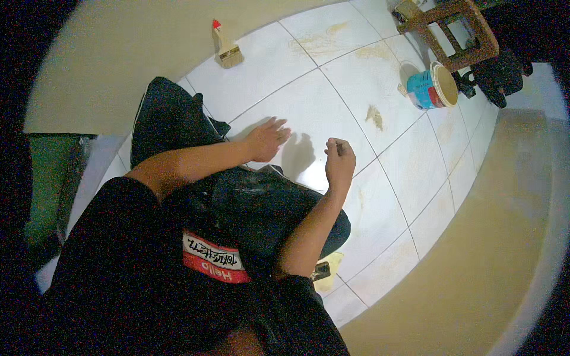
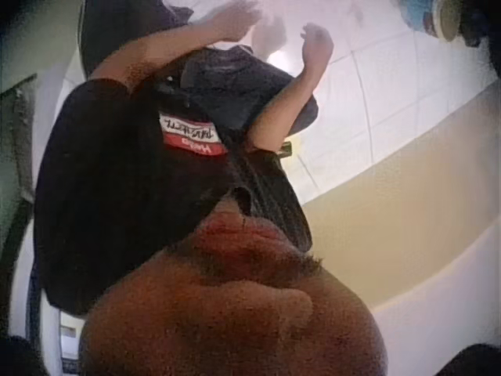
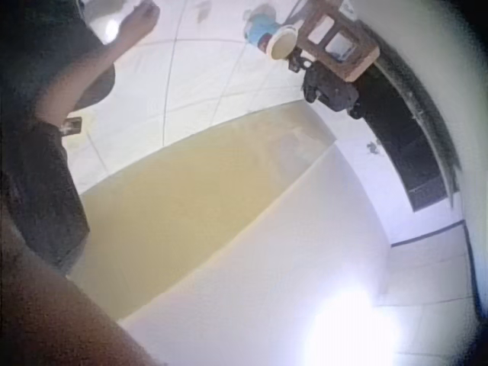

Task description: The person applies a substance to a wall and floor surface by hand and using a brush, alternating between handling a small piece of material and spreading it.

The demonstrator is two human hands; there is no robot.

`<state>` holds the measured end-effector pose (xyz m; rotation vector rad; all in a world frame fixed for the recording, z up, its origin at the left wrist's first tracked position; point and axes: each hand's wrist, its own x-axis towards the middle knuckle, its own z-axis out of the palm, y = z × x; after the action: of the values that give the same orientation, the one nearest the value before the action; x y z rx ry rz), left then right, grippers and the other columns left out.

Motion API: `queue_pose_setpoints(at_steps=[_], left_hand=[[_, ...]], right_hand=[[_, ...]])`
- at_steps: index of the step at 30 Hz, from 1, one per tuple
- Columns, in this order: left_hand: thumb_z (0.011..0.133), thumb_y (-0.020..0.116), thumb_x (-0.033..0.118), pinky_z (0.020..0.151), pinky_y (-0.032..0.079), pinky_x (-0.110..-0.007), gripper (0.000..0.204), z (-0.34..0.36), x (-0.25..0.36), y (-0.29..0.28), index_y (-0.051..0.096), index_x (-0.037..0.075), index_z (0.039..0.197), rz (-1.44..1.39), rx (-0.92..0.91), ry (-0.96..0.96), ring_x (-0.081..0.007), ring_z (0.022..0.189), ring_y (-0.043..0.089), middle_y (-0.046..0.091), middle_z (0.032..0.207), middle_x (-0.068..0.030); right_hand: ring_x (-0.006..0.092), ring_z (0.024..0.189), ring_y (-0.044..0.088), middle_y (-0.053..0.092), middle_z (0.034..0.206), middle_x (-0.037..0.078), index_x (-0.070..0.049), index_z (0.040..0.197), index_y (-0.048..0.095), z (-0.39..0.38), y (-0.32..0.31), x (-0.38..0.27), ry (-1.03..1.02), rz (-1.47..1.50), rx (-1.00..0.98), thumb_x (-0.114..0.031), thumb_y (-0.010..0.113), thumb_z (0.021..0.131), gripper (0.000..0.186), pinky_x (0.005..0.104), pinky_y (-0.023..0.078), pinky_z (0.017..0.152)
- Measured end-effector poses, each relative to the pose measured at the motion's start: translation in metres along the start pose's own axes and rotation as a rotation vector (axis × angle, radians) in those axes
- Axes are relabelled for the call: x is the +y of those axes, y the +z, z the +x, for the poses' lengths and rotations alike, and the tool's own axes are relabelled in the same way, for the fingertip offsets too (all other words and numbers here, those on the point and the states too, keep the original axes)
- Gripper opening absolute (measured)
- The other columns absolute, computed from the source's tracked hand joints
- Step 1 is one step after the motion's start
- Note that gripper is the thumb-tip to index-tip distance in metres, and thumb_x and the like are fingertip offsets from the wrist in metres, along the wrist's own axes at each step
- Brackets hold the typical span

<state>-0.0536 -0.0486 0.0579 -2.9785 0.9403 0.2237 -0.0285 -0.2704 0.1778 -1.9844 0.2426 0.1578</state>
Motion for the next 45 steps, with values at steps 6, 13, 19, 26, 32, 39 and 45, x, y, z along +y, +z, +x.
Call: queue_pose_setpoints(at_steps=[6,13,19,26,32,39,45], left_hand=[[0.096,0.042,0.031,0.119,0.015,-0.052,0.06,-0.009,-0.015,-0.005,0.035,0.004,0.149,0.037,-0.009,0.01,-0.0325,0.147,0.02,0.034,0.156,-0.0087],[0.096,0.042,0.031,0.12,0.016,-0.051,0.06,0.003,-0.008,-0.02,0.036,0.001,0.148,0.023,-0.094,-0.02,-0.0324,0.148,0.02,0.034,0.156,-0.0113],[0.094,0.046,0.035,0.119,0.017,-0.05,0.064,-0.019,-0.012,0.005,0.037,0.001,0.147,-0.056,0.022,-0.004,-0.0338,0.147,0.022,0.036,0.154,-0.0139],[0.095,0.044,0.043,0.119,0.018,-0.049,0.067,0.009,-0.005,-0.008,0.038,-0.002,0.145,-0.041,0.021,-0.069,-0.0319,0.145,0.025,0.038,0.152,-0.0147],[0.091,0.053,0.043,0.117,0.022,-0.05,0.07,-0.025,-0.01,-0.008,0.041,-0.003,0.142,-0.038,0.083,0.071,-0.0338,0.144,0.027,0.041,0.149,-0.0163],[0.093,0.052,0.044,0.116,0.026,-0.049,0.072,0.007,-0.012,-0.01,0.039,-0.006,0.143,-0.069,0.128,-0.013,-0.0341,0.144,0.027,0.039,0.15,-0.0199],[0.09,0.054,0.049,0.116,0.025,-0.051,0.078,-0.023,0.001,-0.011,0.038,-0.006,0.142,-0.046,0.002,0.118,-0.0349,0.145,0.025,0.037,0.151,-0.021]], right_hand=[[0.0195,0.081,0.067,0.069,0.09,0.012,0.004,0.1,0.067,-0.002,0.011,-0.004,-0.036,0.039,-0.028,-0.023,0.063,0.094,0.028,0.0314,0.053,0.076],[0.0191,0.08,0.067,0.07,0.088,0.012,0.003,0.101,0.068,0.002,0.004,0.008,-0.05,0.013,0.027,-0.026,0.064,0.093,0.03,0.0314,0.052,0.075],[0.0208,0.08,0.068,0.071,0.089,0.014,0.004,0.099,0.067,0.005,0.015,-0.002,0.007,0.089,-0.059,-0.028,0.063,0.093,0.032,0.0328,0.053,0.075],[0.0209,0.078,0.069,0.071,0.089,0.014,0.003,0.1,0.068,0.008,0.004,0.007,0.024,0.024,0.023,-0.03,0.065,0.091,0.034,0.0329,0.053,0.075],[0.0209,0.081,0.069,0.071,0.09,0.015,0.001,0.101,0.068,0.015,0.002,0.02,-0.053,0.028,0.021,-0.032,0.064,0.091,0.035,0.0329,0.052,0.076],[0.0238,0.08,0.069,0.072,0.091,0.016,0.0,0.101,0.069,0.015,0.007,0.021,0.02,-0.027,0.039,-0.037,0.064,0.09,0.039,0.0352,0.052,0.076],[0.0252,0.085,0.069,0.072,0.093,0.017,-0.001,0.101,0.07,0.014,-0.002,0.023,0.005,-0.02,0.068,-0.036,0.064,0.09,0.037,0.0354,0.052,0.078]])
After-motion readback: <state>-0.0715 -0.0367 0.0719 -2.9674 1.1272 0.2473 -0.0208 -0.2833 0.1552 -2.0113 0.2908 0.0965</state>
